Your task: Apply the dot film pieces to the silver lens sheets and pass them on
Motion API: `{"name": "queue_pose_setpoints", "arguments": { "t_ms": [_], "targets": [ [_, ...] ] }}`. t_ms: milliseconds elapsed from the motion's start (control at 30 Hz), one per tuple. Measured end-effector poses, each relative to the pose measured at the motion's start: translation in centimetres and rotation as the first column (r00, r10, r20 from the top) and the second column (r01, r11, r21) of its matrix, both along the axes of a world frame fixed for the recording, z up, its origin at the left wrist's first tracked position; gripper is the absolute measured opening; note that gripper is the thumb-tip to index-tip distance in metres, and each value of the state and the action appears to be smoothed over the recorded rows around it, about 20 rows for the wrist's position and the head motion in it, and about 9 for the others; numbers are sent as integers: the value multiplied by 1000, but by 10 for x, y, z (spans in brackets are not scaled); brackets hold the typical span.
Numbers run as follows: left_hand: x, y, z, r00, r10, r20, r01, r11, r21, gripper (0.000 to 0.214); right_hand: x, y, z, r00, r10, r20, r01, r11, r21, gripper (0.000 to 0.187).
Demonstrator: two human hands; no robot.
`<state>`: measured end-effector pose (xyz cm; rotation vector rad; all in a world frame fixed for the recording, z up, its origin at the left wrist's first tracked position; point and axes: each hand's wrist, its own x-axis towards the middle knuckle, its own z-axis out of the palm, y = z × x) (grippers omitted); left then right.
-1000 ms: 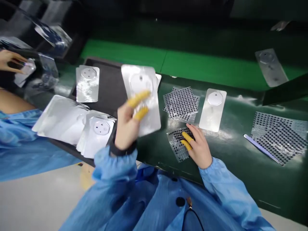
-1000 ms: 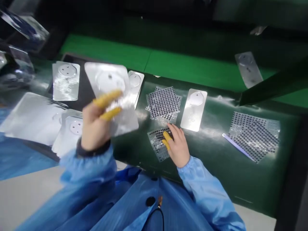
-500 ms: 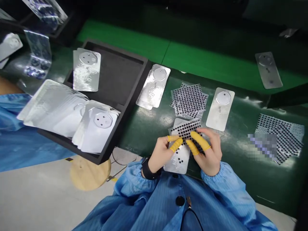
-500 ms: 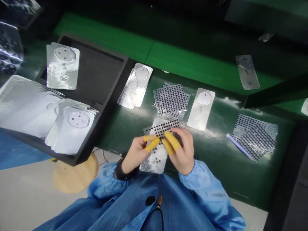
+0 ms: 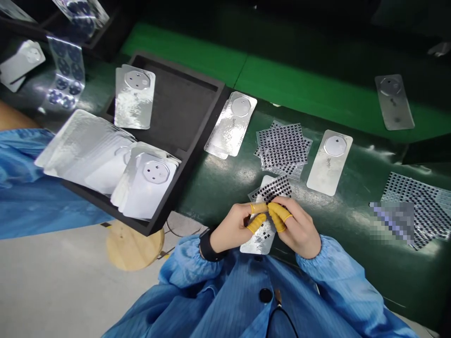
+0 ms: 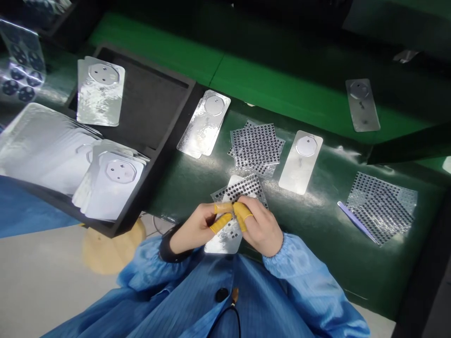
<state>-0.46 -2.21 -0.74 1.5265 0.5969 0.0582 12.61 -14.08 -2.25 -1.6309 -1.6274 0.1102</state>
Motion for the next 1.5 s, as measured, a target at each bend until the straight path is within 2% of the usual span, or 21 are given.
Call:
{"name": "queue_pose_setpoints", "arguments": {
  "t_ms": [133, 200, 267, 333, 433, 500, 600, 700, 800, 900, 1000, 1200, 1500],
  "targets": [
    [3, 3, -14, 996, -78, 50, 67, 980, 187, 26, -3, 5, -19, 989, -79, -128, 80, 997, 3, 15],
    [2, 8, -20, 995, -83, 56, 72, 980, 187, 26, -3, 7, -26, 988, -105, -116, 106, 994, 1, 14],
    [-4, 15, -22, 998, -46, 30, 42, 991, 127, 23, -2, 7, -29, 986, -127, -109, 128, 992, 1, 14],
    [-13, 23, -19, 997, 80, -6, -79, 989, 128, 24, 1, 7, -28, 979, -166, -116, 168, 986, 9, 15],
    [-27, 30, -5, 938, 345, 23, -341, 913, 222, 36, 3, 8, -20, 966, -236, -106, 241, 970, 38, 16],
    [-30, 25, 6, 905, 420, 74, -426, 886, 181, 53, 1, 14, -12, 963, -261, -62, 265, 961, 74, 15],
    [-22, 11, 16, 909, 394, 135, -401, 915, 30, 68, -4, 25, 3, 970, -241, 25, 234, 961, 147, 13],
    [-11, 0, 18, 909, 374, 185, -379, 925, -7, 64, -6, 31, 16, 974, -174, 143, 150, 975, 165, 14],
    [-7, -4, 17, 895, 379, 235, -395, 918, 27, 51, -7, 26, 26, 960, -133, 248, 113, 989, 96, 13],
    [-7, -5, 18, 882, 368, 296, -403, 913, 65, 47, -9, 17, 32, 955, -139, 262, 134, 990, 38, 16],
    [-8, -5, 19, 890, 327, 317, -378, 919, 114, 44, -11, 13, 34, 952, -174, 252, 171, 985, 32, 22],
    [-9, -5, 19, 896, 307, 320, -379, 905, 194, 27, -14, 16, 34, 954, -202, 221, 195, 979, 53, 20],
    [-7, -8, 19, 907, 272, 322, -369, 882, 294, 46, -20, 17, 31, 955, -242, 169, 231, 970, 80, 21]
  ]
}}
